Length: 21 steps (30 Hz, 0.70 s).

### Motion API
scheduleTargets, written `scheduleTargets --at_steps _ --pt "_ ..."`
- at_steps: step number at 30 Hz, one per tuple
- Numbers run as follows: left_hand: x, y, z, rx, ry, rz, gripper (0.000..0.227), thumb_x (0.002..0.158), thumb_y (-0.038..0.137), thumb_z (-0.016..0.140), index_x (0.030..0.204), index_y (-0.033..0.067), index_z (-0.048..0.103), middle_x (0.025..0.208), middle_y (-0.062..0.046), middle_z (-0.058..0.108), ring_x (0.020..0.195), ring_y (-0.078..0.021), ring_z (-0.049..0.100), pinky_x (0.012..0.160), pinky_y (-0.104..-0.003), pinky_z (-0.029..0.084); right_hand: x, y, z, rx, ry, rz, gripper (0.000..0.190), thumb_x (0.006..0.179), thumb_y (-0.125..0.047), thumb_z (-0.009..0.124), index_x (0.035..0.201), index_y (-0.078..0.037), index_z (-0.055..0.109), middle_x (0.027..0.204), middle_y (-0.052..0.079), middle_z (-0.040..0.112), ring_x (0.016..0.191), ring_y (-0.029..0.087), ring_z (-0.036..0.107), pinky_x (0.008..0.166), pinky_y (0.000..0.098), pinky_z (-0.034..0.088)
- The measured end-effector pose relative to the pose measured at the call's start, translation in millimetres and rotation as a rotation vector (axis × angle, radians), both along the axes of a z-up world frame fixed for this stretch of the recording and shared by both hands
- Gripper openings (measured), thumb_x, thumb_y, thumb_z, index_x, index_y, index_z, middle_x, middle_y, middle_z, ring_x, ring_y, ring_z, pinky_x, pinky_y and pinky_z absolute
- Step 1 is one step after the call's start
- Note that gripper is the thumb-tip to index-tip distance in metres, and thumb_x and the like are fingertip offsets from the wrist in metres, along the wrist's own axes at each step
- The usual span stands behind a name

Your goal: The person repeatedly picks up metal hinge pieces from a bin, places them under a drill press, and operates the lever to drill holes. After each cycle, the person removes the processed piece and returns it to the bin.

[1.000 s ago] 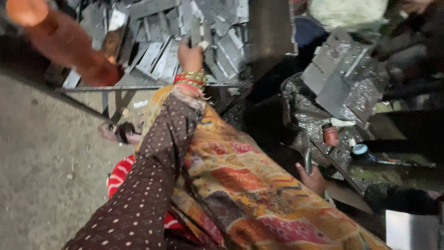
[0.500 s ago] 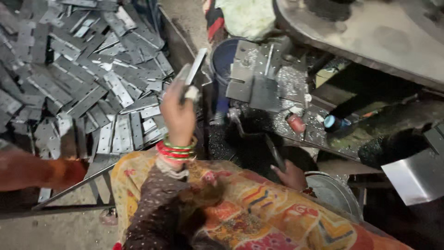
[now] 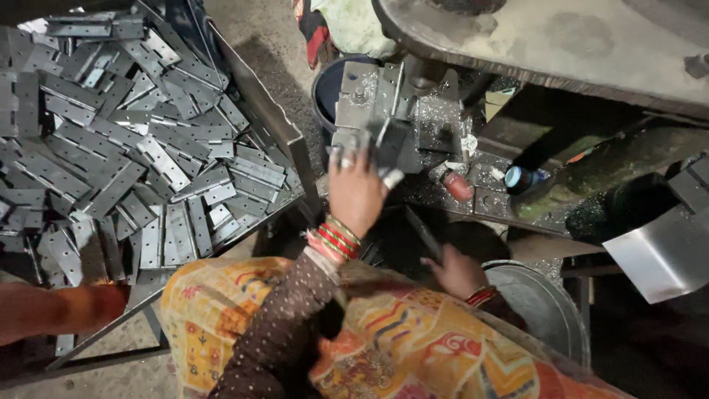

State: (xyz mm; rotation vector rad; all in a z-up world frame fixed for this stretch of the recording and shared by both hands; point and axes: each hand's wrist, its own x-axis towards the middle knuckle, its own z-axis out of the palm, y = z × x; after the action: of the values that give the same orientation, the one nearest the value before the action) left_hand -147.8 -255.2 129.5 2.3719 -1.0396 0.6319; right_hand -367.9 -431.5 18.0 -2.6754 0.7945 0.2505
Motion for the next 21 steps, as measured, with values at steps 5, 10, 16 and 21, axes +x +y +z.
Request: scheduleTargets --at_steps 5,10,16,21 --pt "-12 -21 -14 -0.013 0.009 -0.060 0.039 0.098 0.035 0.062 0.109 -0.0002 0.074 0.146 -0.019 0.059 0.134 -0.0357 0.056 0.120 -0.058 0.029 17 5 45 -0.033 0.030 0.037 0.056 0.086 -0.062 0.066 0.090 -0.006 0.061 0.081 0.025 0.071 0.080 0.048 0.070 0.069 0.0592 0.054" --pt "16 -41 -23 -0.052 -0.082 -0.022 0.033 0.093 0.028 0.065 0.106 -0.0002 0.074 0.138 -0.020 0.064 0.128 -0.0367 0.059 0.119 -0.061 0.030 13 2 35 -0.072 -0.012 0.034 0.056 0.086 -0.061 0.066 0.090 -0.005 0.062 0.083 0.024 0.072 0.082 0.048 0.070 0.070 0.0593 0.054" --pt "24 -41 -22 -0.145 -0.037 -0.073 0.027 0.087 0.021 0.066 0.102 0.0004 0.074 0.132 -0.021 0.067 0.119 -0.0369 0.063 0.113 -0.059 0.034 -14 -4 -82 -0.034 -0.028 -0.030 0.056 0.087 -0.056 0.067 0.102 -0.003 0.062 0.075 0.026 0.070 0.070 0.047 0.069 0.060 0.0584 0.052" --pt "17 -28 -24 -0.105 -0.045 -0.114 0.024 0.086 0.019 0.066 0.097 0.0001 0.073 0.130 -0.023 0.067 0.121 -0.0393 0.062 0.111 -0.058 0.036 -30 -3 -134 -0.016 -0.189 0.059 0.057 0.087 -0.052 0.068 0.112 -0.001 0.063 0.069 0.027 0.068 0.059 0.047 0.068 0.052 0.0577 0.050"
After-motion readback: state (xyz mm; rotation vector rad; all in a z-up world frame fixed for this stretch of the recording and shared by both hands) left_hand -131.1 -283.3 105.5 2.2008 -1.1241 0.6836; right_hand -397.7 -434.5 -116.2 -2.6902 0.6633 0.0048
